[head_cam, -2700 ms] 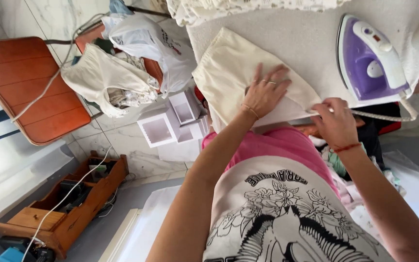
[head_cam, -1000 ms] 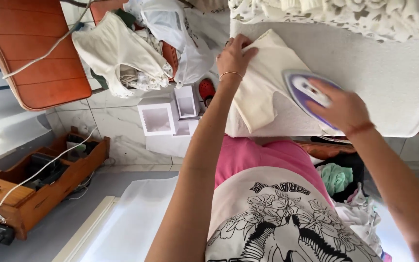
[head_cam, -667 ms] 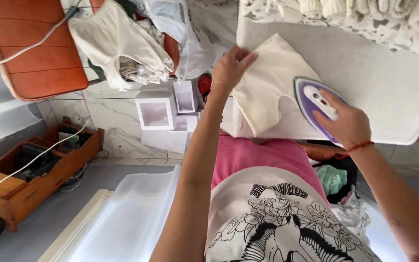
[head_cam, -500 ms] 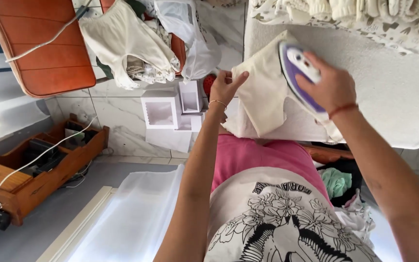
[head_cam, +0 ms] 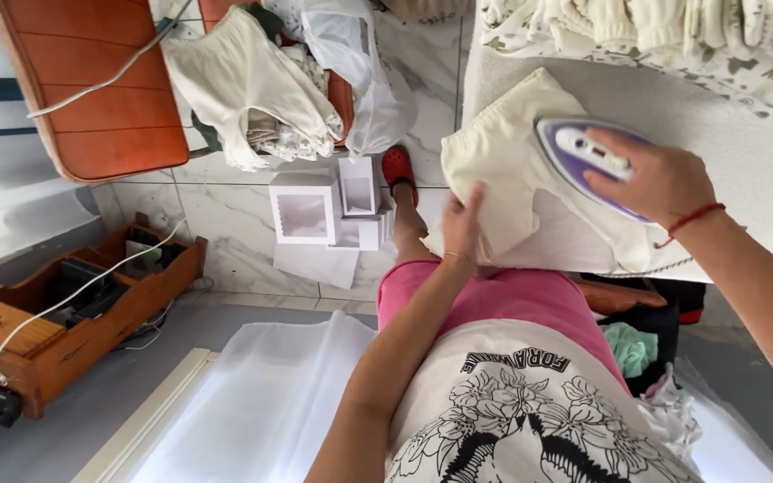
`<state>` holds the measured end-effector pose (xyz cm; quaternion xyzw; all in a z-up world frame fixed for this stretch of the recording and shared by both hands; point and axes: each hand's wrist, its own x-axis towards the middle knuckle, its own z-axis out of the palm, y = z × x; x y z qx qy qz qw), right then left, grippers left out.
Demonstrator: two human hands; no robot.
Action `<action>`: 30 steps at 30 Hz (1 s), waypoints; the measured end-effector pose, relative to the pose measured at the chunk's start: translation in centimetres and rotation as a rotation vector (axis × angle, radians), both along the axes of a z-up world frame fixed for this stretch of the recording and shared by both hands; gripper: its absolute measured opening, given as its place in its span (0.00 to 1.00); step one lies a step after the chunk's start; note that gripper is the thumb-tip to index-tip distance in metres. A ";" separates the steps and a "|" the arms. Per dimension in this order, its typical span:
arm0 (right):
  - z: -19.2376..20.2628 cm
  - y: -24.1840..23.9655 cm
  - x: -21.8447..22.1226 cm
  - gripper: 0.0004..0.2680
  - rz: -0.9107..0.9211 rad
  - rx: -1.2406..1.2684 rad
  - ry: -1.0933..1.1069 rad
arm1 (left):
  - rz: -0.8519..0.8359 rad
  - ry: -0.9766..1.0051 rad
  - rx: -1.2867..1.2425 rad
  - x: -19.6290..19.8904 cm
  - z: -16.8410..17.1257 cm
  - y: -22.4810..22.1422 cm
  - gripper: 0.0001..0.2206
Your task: Ironing and folding small white fabric garments or components on an ironing board.
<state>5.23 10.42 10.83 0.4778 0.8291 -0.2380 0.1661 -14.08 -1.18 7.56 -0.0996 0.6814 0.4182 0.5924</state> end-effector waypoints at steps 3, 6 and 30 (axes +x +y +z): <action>0.6 0.9 -2.7 0.19 -0.234 -0.044 0.189 | -0.275 0.033 0.063 1.0 1.2 -1.0 0.24; -1.1 1.5 -1.7 0.20 0.344 0.051 0.119 | -0.304 0.108 -0.054 0.1 2.9 -1.0 0.18; 0.4 0.4 -2.4 0.17 -0.122 0.178 0.052 | -0.398 0.401 -0.097 -2.7 -1.4 0.3 0.27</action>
